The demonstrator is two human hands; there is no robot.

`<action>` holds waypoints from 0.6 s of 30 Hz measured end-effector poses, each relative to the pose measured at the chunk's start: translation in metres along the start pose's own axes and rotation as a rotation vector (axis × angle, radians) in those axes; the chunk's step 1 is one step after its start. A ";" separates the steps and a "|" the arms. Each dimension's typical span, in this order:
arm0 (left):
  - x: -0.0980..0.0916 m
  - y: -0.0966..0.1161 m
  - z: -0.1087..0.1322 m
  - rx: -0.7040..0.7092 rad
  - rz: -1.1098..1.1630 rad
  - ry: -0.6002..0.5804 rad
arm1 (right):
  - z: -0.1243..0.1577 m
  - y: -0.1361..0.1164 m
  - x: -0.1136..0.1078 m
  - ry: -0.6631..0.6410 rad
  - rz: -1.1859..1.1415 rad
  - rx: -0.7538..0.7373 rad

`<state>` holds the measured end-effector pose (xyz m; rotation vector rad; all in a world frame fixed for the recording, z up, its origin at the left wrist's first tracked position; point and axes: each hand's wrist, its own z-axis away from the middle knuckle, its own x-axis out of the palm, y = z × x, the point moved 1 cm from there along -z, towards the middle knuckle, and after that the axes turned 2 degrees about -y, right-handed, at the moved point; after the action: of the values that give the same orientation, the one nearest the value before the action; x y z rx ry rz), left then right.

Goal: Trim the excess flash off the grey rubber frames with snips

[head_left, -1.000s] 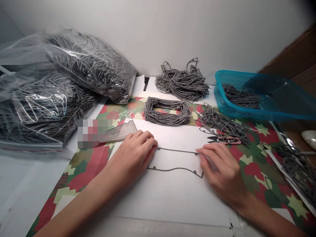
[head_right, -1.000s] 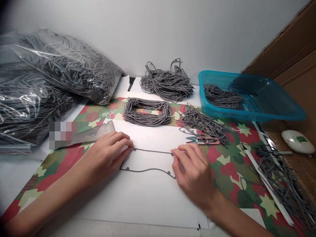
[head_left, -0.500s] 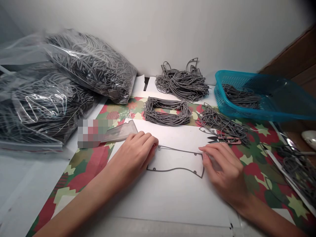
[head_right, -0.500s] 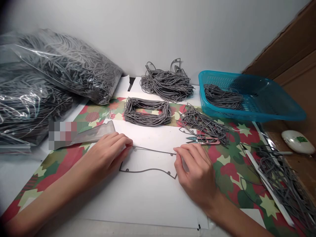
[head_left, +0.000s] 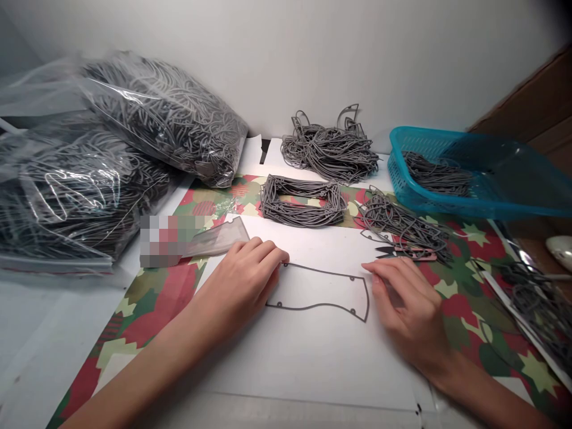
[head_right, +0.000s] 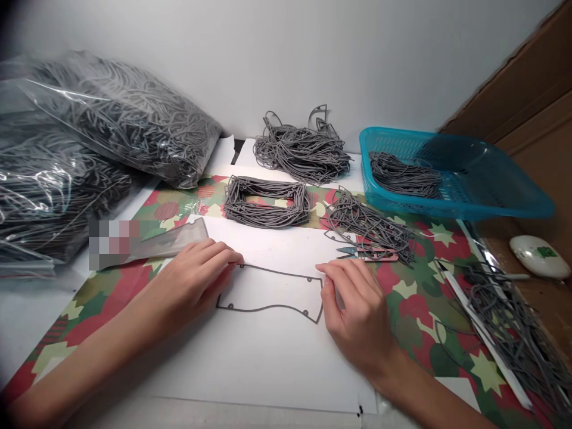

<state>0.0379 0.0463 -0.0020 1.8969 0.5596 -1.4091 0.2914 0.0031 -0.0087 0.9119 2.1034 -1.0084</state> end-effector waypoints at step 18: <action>-0.001 0.000 0.000 0.004 0.004 0.018 | 0.003 0.001 0.000 0.030 0.012 0.086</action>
<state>0.0380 0.0464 -0.0010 1.9147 0.5614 -1.3923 0.2930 0.0009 -0.0112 0.9868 2.0900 -1.0927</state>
